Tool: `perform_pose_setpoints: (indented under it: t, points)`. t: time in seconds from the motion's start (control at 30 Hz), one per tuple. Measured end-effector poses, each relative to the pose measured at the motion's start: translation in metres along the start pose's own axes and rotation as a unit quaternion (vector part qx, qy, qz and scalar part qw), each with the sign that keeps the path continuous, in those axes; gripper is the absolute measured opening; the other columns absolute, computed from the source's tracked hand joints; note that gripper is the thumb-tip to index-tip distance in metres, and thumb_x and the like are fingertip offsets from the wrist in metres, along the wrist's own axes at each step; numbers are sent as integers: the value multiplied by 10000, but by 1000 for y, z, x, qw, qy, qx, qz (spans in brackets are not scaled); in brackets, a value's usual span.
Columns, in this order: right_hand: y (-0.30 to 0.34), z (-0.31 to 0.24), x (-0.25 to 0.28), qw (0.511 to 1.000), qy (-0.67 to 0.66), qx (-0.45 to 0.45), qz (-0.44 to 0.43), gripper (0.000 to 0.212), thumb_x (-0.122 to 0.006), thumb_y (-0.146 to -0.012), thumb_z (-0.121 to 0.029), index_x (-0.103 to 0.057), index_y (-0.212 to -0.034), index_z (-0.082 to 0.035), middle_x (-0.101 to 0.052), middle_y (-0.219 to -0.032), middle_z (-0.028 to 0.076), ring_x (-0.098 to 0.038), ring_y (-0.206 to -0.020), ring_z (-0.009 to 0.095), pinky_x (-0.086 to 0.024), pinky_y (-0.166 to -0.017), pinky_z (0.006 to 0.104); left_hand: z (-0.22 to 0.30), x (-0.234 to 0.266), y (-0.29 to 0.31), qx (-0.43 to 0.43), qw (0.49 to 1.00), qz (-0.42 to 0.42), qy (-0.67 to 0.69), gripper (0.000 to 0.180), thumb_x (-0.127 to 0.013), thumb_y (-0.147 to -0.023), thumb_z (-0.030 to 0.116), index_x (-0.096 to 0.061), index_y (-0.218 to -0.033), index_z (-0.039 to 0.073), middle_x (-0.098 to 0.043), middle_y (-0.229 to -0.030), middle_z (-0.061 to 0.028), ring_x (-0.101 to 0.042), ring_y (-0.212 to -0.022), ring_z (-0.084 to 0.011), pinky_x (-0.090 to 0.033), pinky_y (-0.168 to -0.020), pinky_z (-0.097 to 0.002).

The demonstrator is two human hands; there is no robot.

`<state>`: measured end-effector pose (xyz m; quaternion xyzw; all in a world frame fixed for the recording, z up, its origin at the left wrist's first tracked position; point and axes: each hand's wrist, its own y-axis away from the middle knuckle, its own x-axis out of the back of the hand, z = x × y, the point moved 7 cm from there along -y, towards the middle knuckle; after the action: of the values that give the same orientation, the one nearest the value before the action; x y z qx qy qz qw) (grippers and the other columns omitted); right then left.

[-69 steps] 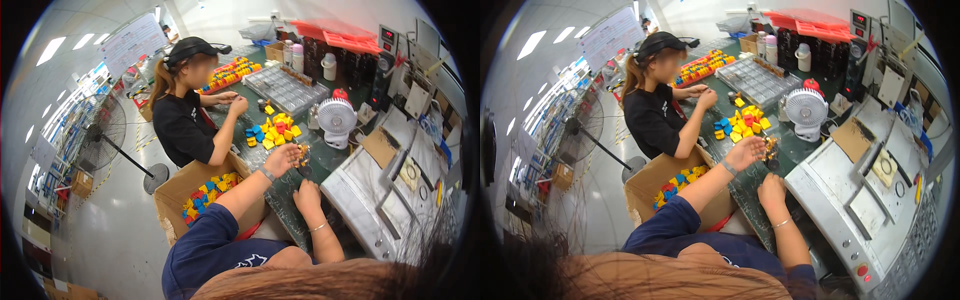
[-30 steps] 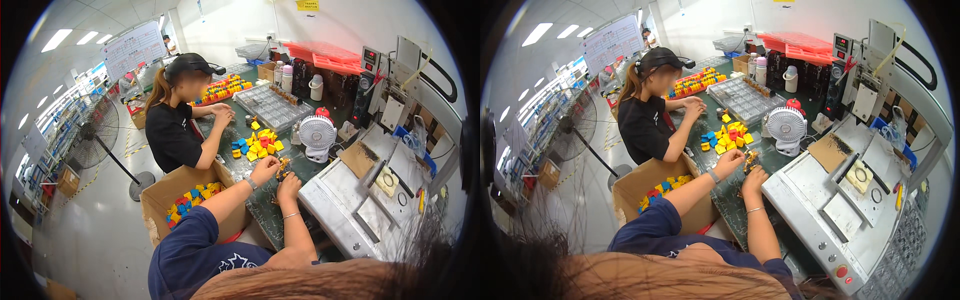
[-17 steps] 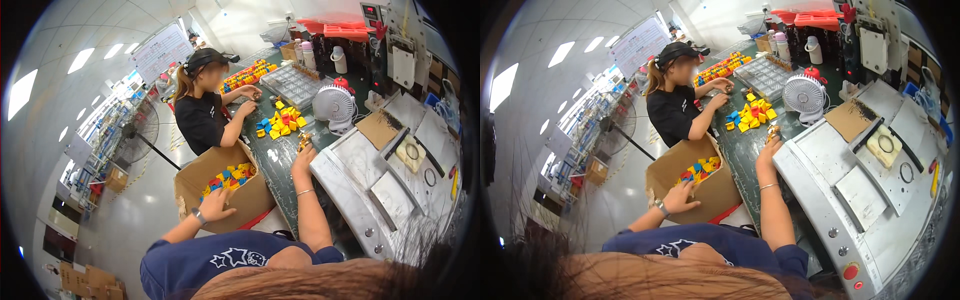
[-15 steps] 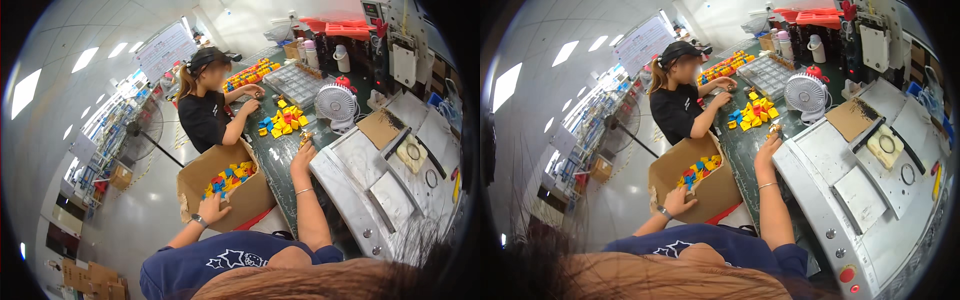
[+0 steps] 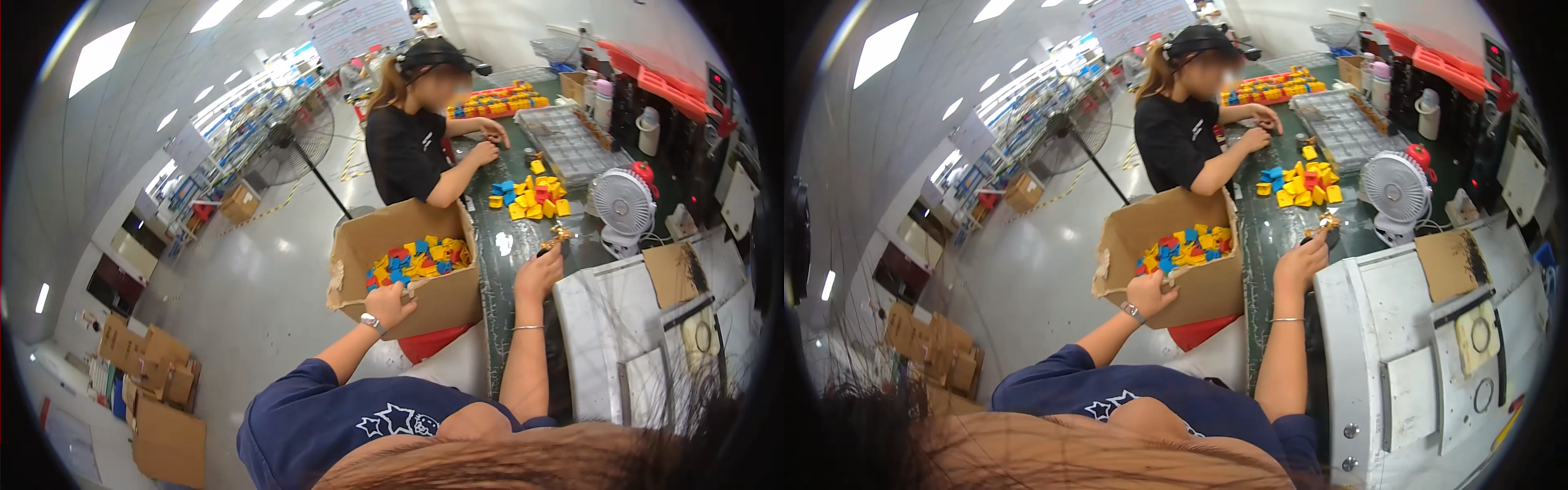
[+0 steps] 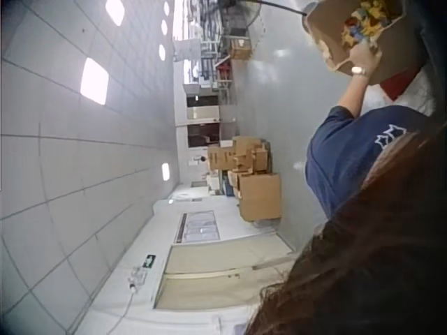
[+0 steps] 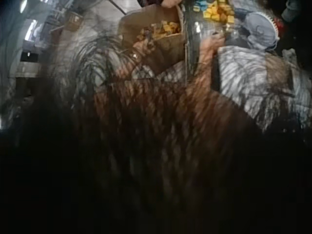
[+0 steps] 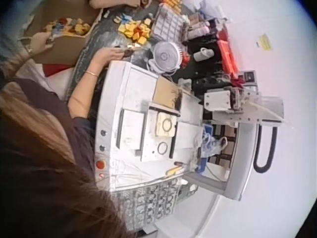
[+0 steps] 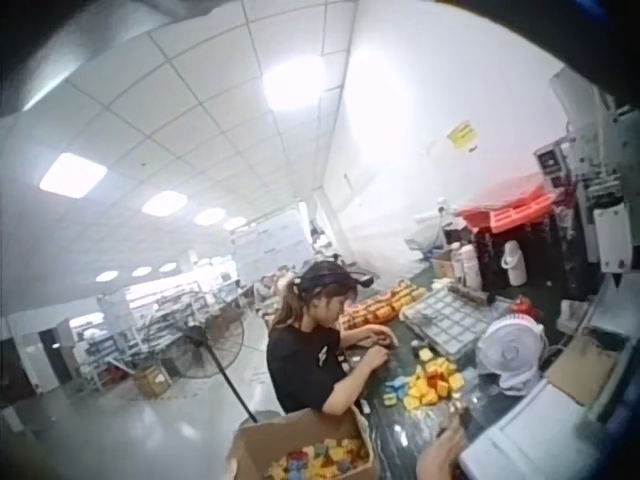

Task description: Assembling small plastic and metal components at a factory workstation.

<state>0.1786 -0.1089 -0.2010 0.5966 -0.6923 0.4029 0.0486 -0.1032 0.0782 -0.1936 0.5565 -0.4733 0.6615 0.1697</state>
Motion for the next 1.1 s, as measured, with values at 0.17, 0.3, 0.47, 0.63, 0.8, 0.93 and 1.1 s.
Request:
perform_pose_setpoints:
  t: [0.17,0.3,0.47,0.63,0.8,0.93,1.1]
  points:
    - [1,-12,-13,976,-185,111,-26,652,-627,-815,-88,-284,-1341,88,-413,-1293,298,-417,-1190,436,-336,-1020,459,33,33,-43,-104,975,51,189,441,-696,-757,285,-587,-1131,78,-563,-1106,-194,-561,-1021,-338,-465,-850,-399]
    - [13,-39,-9,950,-248,162,-94,689,-647,-784,-74,-290,-1358,56,-528,-1143,265,-537,-1043,407,-430,-916,423,87,68,-97,-292,918,102,248,456,-705,-718,190,-580,-1140,70,-539,-1175,-181,-512,-1111,-354,-413,-927,-418]
    - [26,-48,-7,940,-256,202,-95,755,-636,-803,-72,-204,-1403,82,-515,-1200,265,-525,-1075,416,-422,-931,423,162,22,-151,-359,871,-5,336,333,-676,-687,115,-581,-994,28,-576,-1016,-170,-547,-971,-351,-433,-848,-431]
    - [30,-50,9,959,-181,218,-24,739,-617,-830,-45,-176,-1405,95,-497,-1235,272,-506,-1102,415,-403,-954,435,187,-26,-164,-336,830,-44,442,208,-610,-790,104,-589,-989,47,-593,-985,-147,-548,-953,-347,-441,-812,-424]
    - [33,-56,2,957,-157,243,-23,728,-625,-819,-54,-203,-1393,93,-514,-1174,274,-516,-1051,427,-421,-912,442,160,-26,-166,-316,823,59,467,170,-650,-801,139,-638,-963,90,-546,-1124,-134,-479,-1127,-344,-382,-956,-427]
    - [34,-53,-8,954,-173,241,-44,735,-637,-804,-47,-213,-1389,90,-526,-1129,271,-525,-1002,424,-429,-880,446,152,-27,-164,-286,828,83,475,164,-678,-765,134,-657,-928,135,-532,-1152,-108,-421,-1204,-349,-323,-1007,-452]
    - [35,-50,-1,955,-161,244,-36,725,-642,-794,-48,-238,-1384,74,-519,-1143,275,-520,-1009,428,-430,-878,452,158,-14,-160,-296,834,136,445,119,-692,-740,133,-663,-856,131,-535,-1145,-82,-428,-1196,-329,-313,-994,-454]
